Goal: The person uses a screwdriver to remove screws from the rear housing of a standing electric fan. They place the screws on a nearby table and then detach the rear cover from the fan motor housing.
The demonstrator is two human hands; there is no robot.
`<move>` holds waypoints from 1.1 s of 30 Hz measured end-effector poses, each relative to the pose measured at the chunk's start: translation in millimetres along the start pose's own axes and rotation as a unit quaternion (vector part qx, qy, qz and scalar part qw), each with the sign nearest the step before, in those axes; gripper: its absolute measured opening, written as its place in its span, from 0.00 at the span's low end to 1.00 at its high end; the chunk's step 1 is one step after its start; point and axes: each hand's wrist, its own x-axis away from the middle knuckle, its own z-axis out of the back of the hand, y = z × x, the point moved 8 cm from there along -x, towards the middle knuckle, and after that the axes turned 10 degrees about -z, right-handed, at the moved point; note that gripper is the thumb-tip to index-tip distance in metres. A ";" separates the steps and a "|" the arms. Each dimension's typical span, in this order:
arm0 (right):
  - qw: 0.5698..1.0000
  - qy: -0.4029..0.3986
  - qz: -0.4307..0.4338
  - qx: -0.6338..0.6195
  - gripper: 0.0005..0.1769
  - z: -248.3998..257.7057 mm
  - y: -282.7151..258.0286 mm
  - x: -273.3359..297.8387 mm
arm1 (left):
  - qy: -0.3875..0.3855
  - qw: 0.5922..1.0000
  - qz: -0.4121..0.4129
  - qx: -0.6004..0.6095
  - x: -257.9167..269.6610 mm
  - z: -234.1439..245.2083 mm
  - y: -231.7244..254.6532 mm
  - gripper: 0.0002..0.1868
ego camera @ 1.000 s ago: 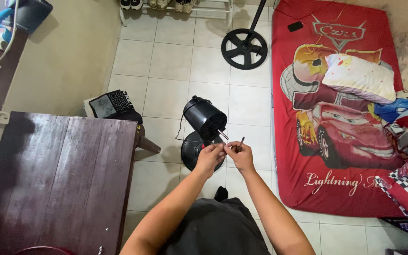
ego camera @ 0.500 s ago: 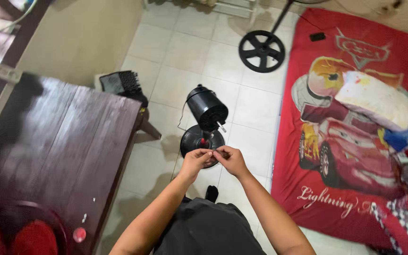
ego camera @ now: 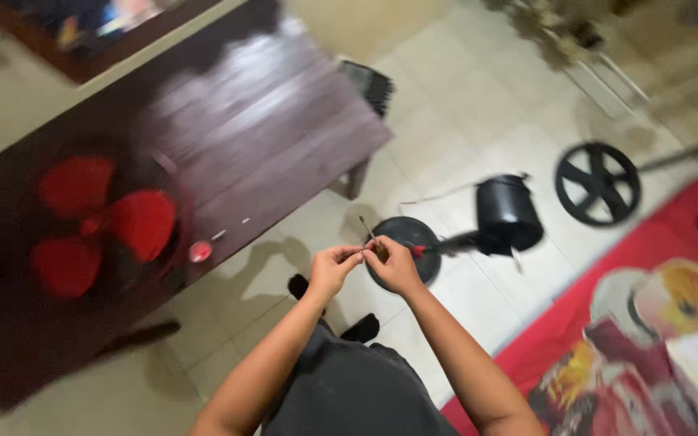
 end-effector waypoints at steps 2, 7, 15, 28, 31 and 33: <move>0.998 -0.043 -0.020 0.049 0.11 -36.4 -7.7 -18.6 | 0.051 0.998 -0.023 0.005 8.4 36.3 7.8 0.12; 0.977 -0.157 -0.044 0.137 0.13 -137.9 -23.4 -59.3 | 0.174 0.982 -0.029 -0.074 28.3 135.7 21.4 0.10; 0.954 -0.244 0.015 0.172 0.09 -275.9 -39.7 -112.1 | 0.262 0.956 -0.086 -0.101 39.4 262.9 23.9 0.12; 0.932 -0.178 0.061 0.309 0.10 -348.4 -1.1 -172.5 | 0.219 0.819 -0.096 -0.522 42.2 328.6 52.5 0.16; 0.924 -0.177 0.056 0.336 0.09 -357.8 16.9 -187.1 | 0.204 0.804 -0.101 -0.550 39.2 330.2 56.8 0.18; 0.916 -0.182 0.031 0.357 0.08 -363.5 32.3 -193.3 | 0.206 0.799 -0.106 -0.555 37.4 329.2 60.0 0.18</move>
